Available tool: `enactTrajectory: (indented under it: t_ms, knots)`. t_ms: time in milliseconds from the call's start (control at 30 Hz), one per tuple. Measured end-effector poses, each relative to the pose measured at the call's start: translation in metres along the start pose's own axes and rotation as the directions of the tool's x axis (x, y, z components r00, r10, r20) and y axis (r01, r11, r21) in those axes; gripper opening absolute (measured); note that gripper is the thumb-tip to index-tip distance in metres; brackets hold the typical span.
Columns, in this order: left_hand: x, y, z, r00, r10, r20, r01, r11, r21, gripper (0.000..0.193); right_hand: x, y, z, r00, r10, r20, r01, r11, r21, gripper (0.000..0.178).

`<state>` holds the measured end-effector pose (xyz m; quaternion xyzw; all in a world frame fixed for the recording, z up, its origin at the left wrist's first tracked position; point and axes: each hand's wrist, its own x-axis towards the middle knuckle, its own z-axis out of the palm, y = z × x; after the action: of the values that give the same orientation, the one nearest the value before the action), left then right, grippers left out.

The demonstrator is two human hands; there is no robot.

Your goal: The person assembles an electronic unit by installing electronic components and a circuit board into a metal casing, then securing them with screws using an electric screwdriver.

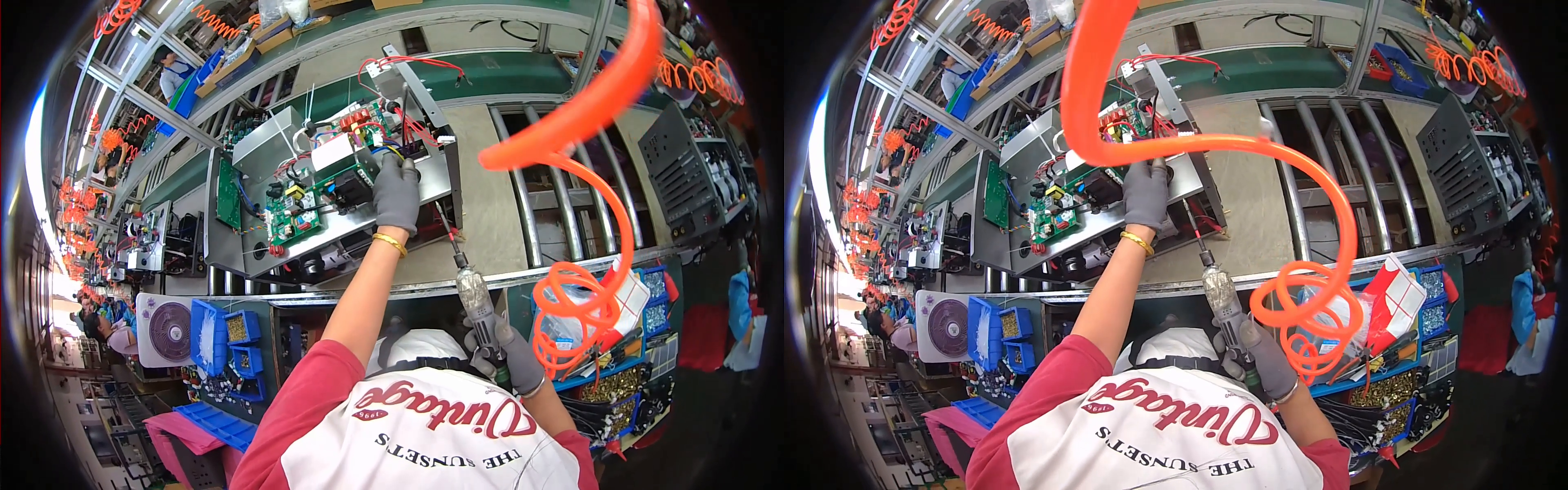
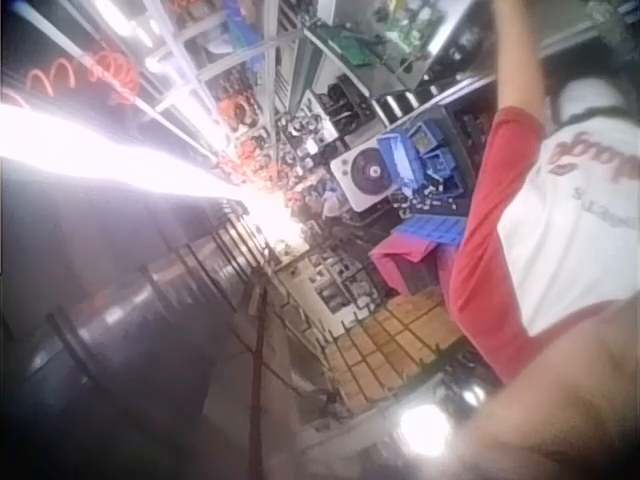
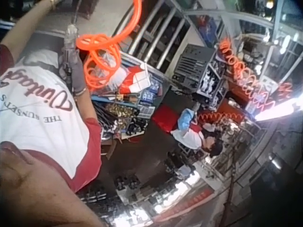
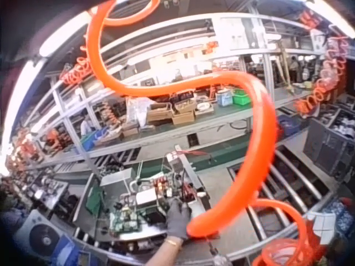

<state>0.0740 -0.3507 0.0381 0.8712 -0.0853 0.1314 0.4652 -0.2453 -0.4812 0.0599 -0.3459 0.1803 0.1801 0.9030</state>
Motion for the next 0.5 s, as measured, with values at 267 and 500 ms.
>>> enactTrajectory:
  t_ms: [267,500]
  knots:
    - [-0.021,0.010,-0.023,0.999,0.050,-0.018,-0.051,0.999,-0.014,0.026,-0.006,0.002,-0.018,1.000,0.017,-0.020,-0.016,0.997,0.072,0.071]
    - [-0.034,0.010,-0.021,0.998,-0.059,0.018,0.061,0.879,-0.472,0.030,-0.007,0.000,-0.020,0.998,0.051,0.049,-0.055,0.995,0.088,0.063]
